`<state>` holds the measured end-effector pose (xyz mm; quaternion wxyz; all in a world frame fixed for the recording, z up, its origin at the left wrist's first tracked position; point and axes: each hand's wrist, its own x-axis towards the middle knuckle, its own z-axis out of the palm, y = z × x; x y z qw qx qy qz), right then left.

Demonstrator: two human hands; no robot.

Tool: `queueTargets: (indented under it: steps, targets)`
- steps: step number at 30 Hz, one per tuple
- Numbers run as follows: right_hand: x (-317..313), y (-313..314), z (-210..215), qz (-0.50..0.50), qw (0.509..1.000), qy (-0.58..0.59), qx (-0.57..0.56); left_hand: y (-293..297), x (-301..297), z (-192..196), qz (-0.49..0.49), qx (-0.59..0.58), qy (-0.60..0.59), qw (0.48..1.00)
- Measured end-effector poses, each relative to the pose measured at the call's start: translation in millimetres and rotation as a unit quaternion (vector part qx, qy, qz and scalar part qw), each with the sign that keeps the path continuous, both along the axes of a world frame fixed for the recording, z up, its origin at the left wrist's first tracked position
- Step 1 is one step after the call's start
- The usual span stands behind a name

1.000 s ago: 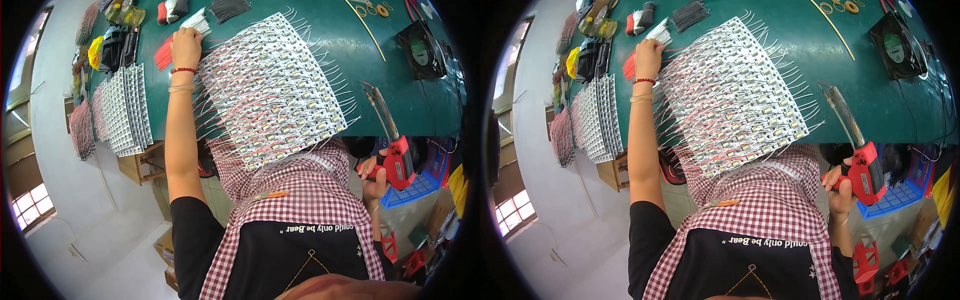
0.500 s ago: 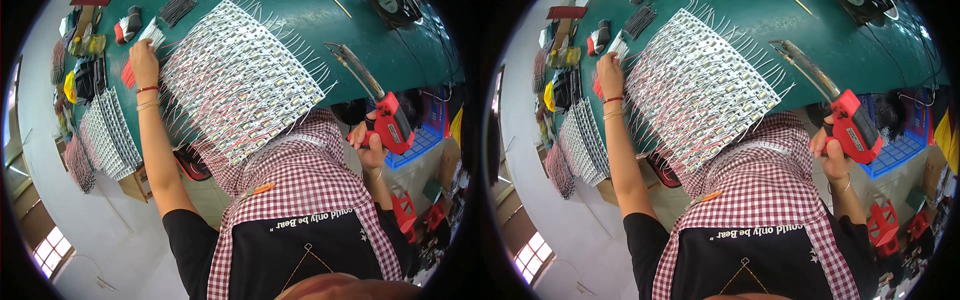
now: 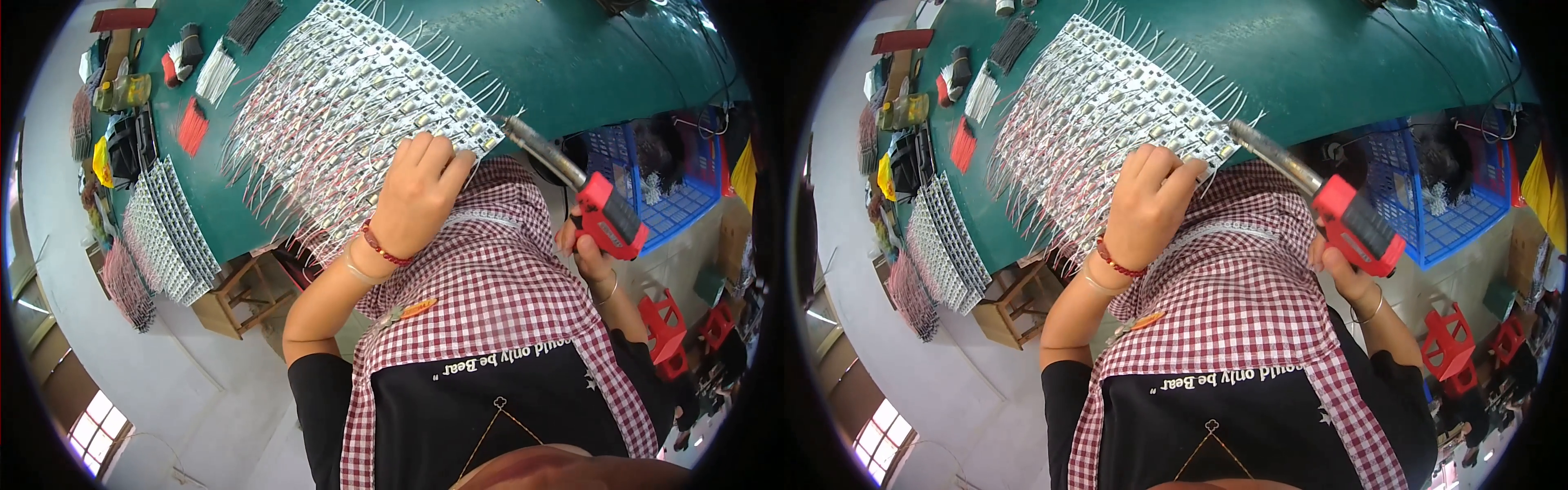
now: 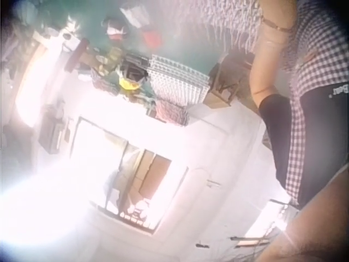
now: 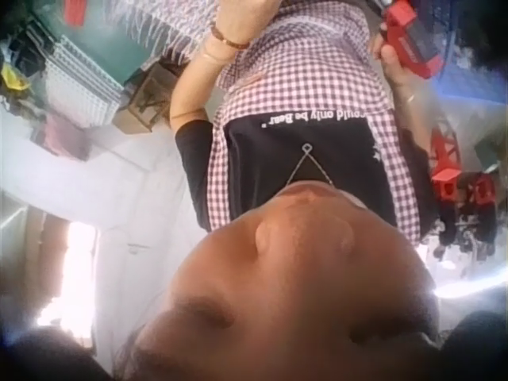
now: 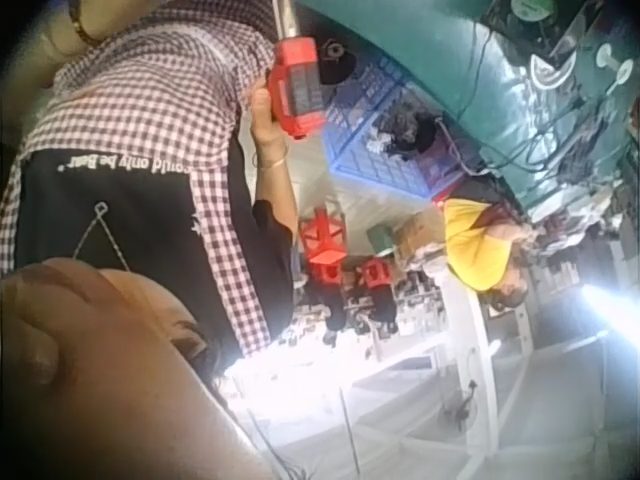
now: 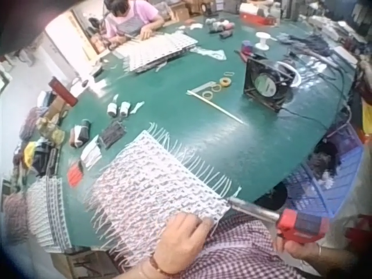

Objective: The person solders connections on a sheet of circuit boards using a soldering gun, holding the board in place with one hand while applying the heated tip to various points.

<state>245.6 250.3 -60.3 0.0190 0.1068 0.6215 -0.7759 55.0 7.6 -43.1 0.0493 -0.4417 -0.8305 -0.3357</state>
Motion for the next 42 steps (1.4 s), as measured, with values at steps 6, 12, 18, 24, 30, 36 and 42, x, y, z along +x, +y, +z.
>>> queueTargets:
  steps: [6,12,18,24,30,36,42]
  targets:
    - [25.0,4.9,-2.2,0.026,0.994,-0.102,0.012,3.1,1.8,-8.0,0.003,0.003,-0.011,1.0]
    - [26.2,4.0,-7.9,0.024,0.99,-0.122,0.062,7.5,2.1,-11.4,0.008,0.002,-0.001,1.0]
    - [20.8,7.7,-15.3,0.077,0.974,-0.04,0.21,9.3,4.4,-11.0,0.014,-0.005,0.022,1.0]
    - [30.9,5.7,-13.9,0.036,0.985,-0.077,0.148,7.9,5.1,-10.6,-0.005,-0.054,0.052,0.997]
    - [28.2,6.3,-15.5,0.06,0.981,-0.067,0.171,9.0,5.8,-8.6,-0.011,-0.06,0.058,0.996]
    - [29.0,4.7,-17.3,0.049,0.97,-0.056,0.23,10.4,6.5,-7.5,-0.005,-0.059,0.08,0.995]
    - [22.2,4.9,-5.2,0.056,0.98,-0.066,0.18,11.3,6.9,-7.6,-0.002,-0.068,0.085,0.994]
